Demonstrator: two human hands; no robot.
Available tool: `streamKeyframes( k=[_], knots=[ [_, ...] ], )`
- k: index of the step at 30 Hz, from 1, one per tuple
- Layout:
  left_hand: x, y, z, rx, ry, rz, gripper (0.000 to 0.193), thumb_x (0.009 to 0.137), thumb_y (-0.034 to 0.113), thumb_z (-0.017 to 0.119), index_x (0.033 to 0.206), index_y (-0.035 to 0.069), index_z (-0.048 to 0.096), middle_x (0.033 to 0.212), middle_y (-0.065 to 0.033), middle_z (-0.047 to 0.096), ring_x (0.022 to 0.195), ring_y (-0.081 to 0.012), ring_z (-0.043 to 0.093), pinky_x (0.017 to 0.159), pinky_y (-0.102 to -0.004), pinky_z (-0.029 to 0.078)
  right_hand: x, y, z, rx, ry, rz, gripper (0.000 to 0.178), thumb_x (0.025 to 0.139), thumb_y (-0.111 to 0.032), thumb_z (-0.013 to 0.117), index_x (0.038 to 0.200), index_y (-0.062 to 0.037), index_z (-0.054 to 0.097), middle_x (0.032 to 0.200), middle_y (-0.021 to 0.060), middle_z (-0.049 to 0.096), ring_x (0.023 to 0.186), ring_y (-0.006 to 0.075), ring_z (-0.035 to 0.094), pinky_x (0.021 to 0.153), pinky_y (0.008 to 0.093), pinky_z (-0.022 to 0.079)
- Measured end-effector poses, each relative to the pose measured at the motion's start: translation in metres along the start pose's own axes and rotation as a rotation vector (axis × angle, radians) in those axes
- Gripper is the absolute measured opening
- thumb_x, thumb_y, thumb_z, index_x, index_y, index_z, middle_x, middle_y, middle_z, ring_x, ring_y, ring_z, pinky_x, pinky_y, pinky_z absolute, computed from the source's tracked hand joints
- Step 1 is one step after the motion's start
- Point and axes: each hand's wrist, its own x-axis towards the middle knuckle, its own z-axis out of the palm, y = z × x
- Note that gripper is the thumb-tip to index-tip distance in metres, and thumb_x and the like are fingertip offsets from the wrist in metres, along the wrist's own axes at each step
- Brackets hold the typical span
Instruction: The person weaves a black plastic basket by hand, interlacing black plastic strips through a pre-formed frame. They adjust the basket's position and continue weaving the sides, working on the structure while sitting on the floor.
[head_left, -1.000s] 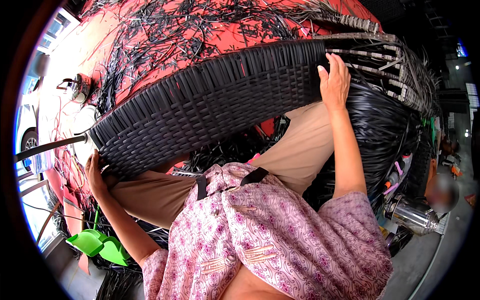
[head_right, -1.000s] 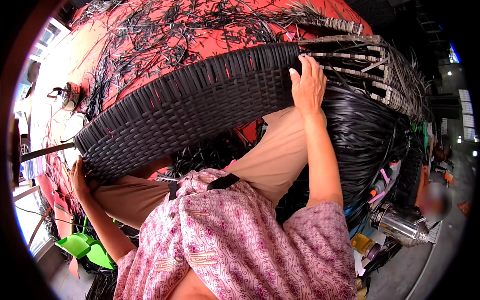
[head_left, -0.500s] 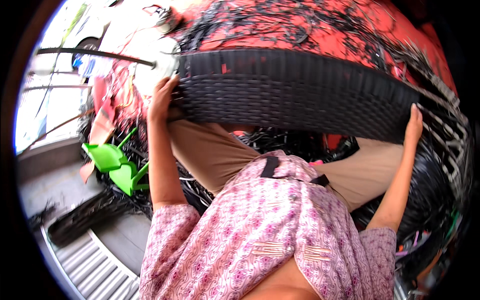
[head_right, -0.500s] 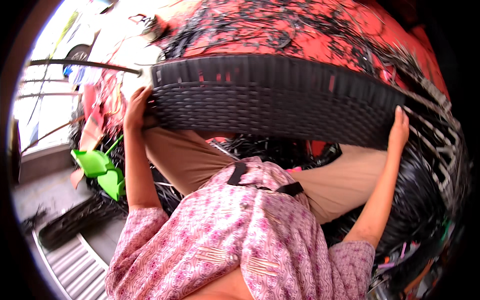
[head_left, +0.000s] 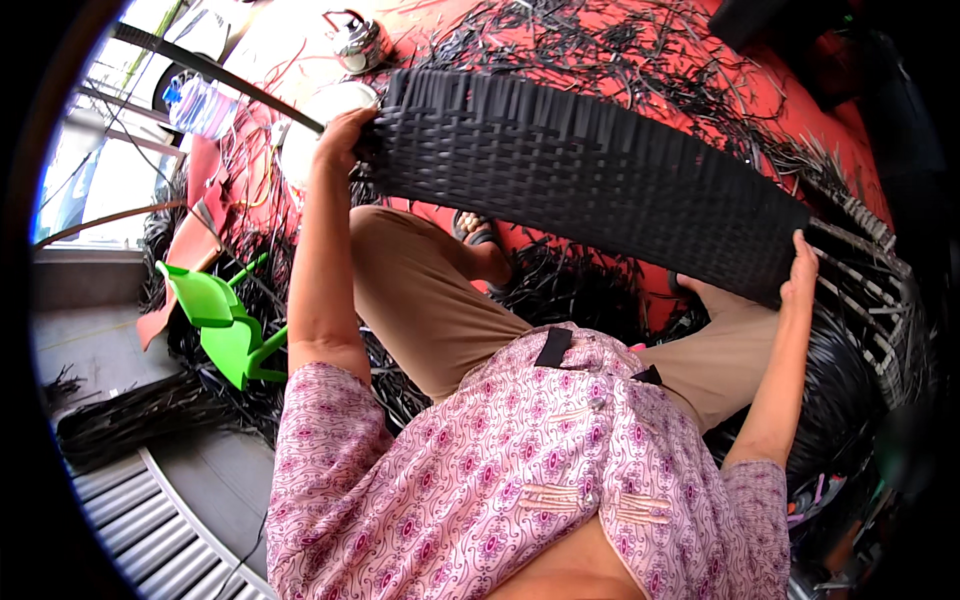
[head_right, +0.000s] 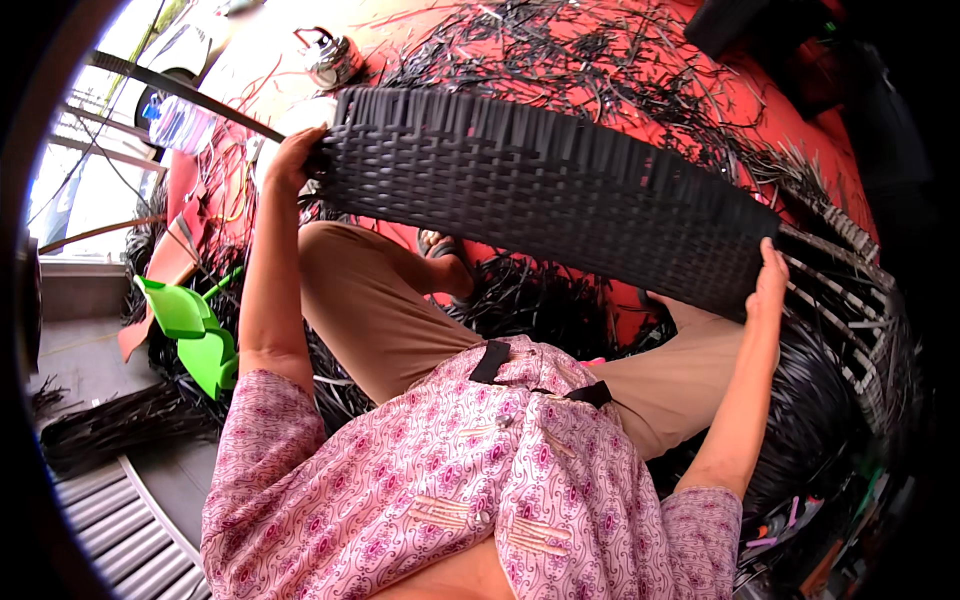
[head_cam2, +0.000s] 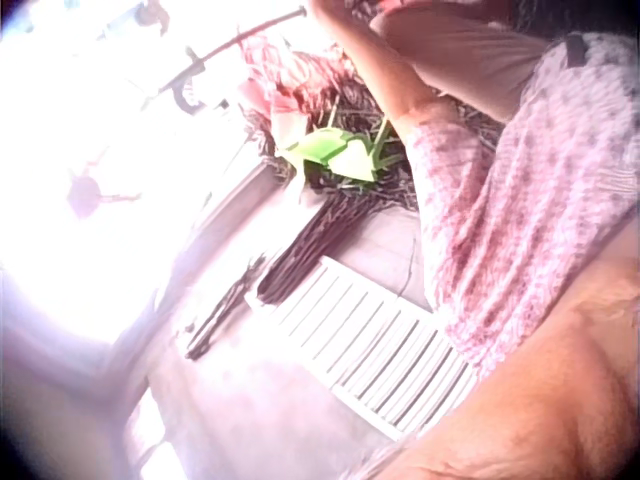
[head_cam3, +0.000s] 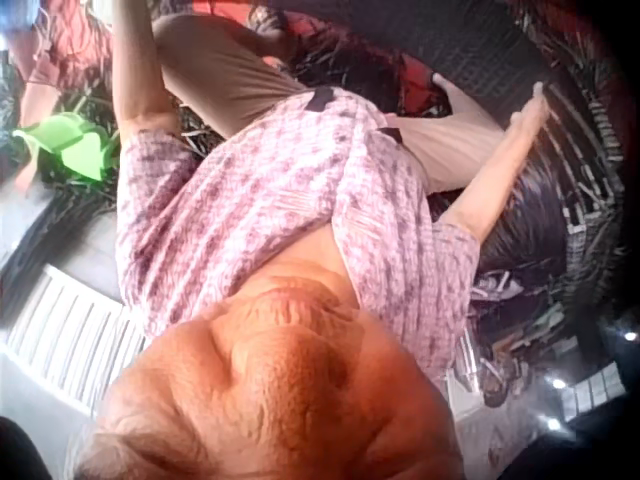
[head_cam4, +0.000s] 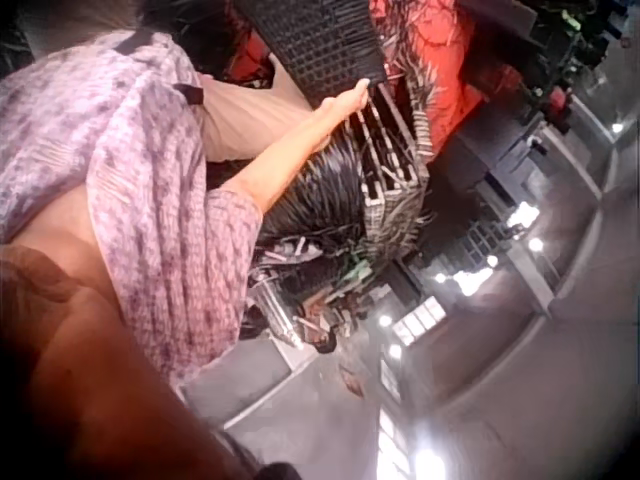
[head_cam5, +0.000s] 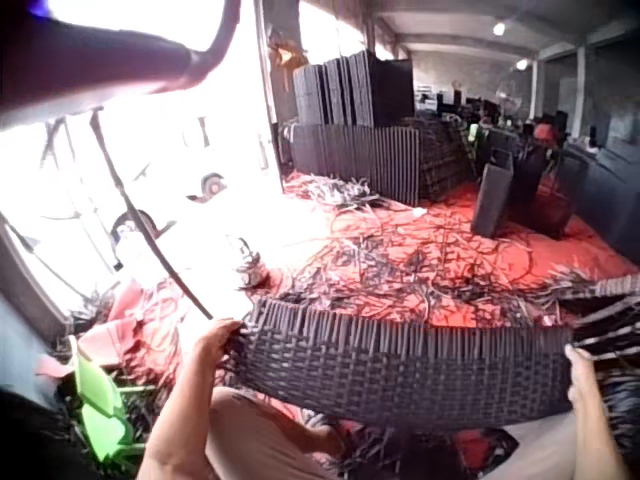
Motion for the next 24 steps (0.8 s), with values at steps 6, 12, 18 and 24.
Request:
streamKeyframes(
  k=[6, 12, 18, 24],
  knots=[
    [0.012, 0.004, -0.081, 0.057, 0.111, -0.070, 0.019, 0.090, 0.029, 0.065, 0.087, 0.011, 0.065, 0.074, 0.0002, 0.064, 0.057, -0.0149, 0.058, 0.053, -0.0300, 0.048, -0.086, 0.010, 0.059, -0.008, 0.001, 0.017, 0.041, 0.095, -0.026, 0.063, 0.121, 0.0052, 0.059, 0.117, 0.0088, 0.062, 0.106, 0.0151, 0.054, 0.095, 0.0293, 0.043],
    [-0.050, 0.047, -0.007, 1.068, 0.852, 0.959, 0.036, 0.089, 0.036, 0.067, 0.111, 0.008, 0.064, 0.104, -0.0125, 0.063, 0.095, -0.0297, 0.060, 0.078, -0.0416, 0.046, -0.172, -0.012, 0.073, 0.066, 0.060, 0.034, 0.037, 0.097, -0.028, 0.059, 0.118, 0.0034, 0.059, 0.112, 0.0063, 0.063, 0.102, 0.0135, 0.055, 0.094, 0.0274, 0.042],
    [-0.131, 0.021, 0.127, 1.139, 0.096, 0.969, 0.017, 0.089, 0.021, 0.065, 0.092, 0.004, 0.065, 0.092, -0.0127, 0.060, 0.090, -0.0325, 0.058, 0.084, -0.0401, 0.044, -0.180, -0.001, 0.055, -0.047, -0.075, 0.044, 0.048, 0.097, -0.034, 0.060, 0.122, 0.0080, 0.056, 0.116, 0.0086, 0.061, 0.106, 0.0155, 0.055, 0.097, 0.0306, 0.041],
    [-0.142, 0.050, 0.175, 1.247, 0.158, 0.987, 0.017, 0.090, 0.019, 0.066, 0.089, 0.001, 0.066, 0.083, -0.0093, 0.062, 0.080, -0.0293, 0.058, 0.076, -0.0405, 0.043, -0.176, -0.085, 0.037, -1.076, 0.165, -0.553, 0.040, 0.085, -0.026, 0.071, 0.116, -0.0024, 0.061, 0.118, 0.0162, 0.060, 0.107, 0.0345, 0.058, 0.094, 0.0422, 0.045]
  ],
)
